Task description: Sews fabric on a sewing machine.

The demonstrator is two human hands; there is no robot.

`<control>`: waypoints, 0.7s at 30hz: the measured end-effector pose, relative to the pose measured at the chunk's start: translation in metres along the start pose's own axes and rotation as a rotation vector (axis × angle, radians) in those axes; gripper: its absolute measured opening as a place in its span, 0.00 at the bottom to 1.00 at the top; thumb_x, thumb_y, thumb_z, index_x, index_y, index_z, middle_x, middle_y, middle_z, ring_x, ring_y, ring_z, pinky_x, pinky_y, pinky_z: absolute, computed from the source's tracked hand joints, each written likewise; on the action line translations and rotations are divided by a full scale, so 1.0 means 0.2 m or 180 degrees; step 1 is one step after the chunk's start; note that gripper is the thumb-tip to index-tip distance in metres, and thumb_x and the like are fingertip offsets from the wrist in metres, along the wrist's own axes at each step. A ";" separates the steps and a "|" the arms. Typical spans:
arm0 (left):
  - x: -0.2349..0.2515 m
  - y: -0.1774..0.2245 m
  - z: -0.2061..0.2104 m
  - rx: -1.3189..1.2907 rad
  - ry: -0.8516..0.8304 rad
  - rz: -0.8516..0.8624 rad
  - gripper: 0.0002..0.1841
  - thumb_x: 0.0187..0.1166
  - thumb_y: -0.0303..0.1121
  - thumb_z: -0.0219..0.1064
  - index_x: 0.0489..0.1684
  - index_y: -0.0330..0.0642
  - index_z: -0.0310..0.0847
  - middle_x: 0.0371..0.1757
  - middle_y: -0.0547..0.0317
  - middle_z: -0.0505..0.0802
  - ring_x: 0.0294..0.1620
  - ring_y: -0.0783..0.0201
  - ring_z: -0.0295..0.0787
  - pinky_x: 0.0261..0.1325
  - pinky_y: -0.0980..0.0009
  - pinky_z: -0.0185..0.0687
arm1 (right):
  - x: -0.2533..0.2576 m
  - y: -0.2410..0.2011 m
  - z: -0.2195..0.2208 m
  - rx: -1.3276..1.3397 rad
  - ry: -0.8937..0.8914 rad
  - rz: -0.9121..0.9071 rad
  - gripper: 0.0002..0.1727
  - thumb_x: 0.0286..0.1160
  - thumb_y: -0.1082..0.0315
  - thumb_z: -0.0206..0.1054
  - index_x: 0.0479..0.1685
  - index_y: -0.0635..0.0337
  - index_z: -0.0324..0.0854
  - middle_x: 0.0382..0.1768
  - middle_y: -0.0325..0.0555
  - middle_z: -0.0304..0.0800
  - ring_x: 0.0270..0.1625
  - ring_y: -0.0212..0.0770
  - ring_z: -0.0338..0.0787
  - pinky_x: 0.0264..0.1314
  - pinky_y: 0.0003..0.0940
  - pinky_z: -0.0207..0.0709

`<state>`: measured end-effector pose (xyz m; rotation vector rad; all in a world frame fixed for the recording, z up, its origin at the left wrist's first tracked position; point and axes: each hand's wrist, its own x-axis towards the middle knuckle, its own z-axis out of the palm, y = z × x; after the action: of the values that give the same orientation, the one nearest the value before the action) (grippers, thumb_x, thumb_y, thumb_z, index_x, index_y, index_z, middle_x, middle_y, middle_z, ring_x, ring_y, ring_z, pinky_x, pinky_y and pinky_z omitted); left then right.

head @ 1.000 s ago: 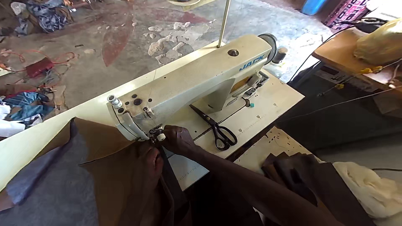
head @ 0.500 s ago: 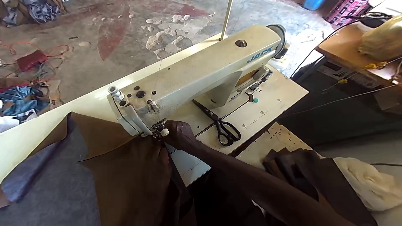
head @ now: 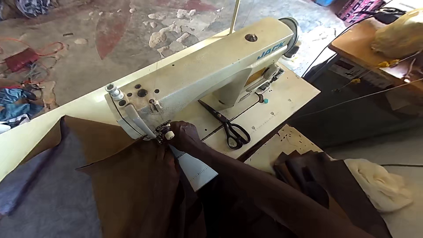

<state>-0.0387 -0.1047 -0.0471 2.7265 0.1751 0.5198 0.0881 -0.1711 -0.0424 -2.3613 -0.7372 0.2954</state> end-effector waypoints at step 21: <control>-0.52 -0.78 -0.43 -0.0700 0.0466 -0.1446 0.36 0.78 0.36 0.68 0.86 0.33 0.61 0.50 0.49 0.90 0.40 0.64 0.86 0.44 0.65 0.86 | -0.85 -0.03 0.06 0.2502 -0.1759 0.0400 0.13 0.84 0.69 0.62 0.61 0.62 0.85 0.45 0.49 0.92 0.30 0.40 0.91 0.34 0.39 0.89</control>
<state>-0.1763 0.0476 -0.0649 2.3313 0.7096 0.5635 -0.0574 -0.2587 -0.0430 -1.5712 -0.5614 1.1010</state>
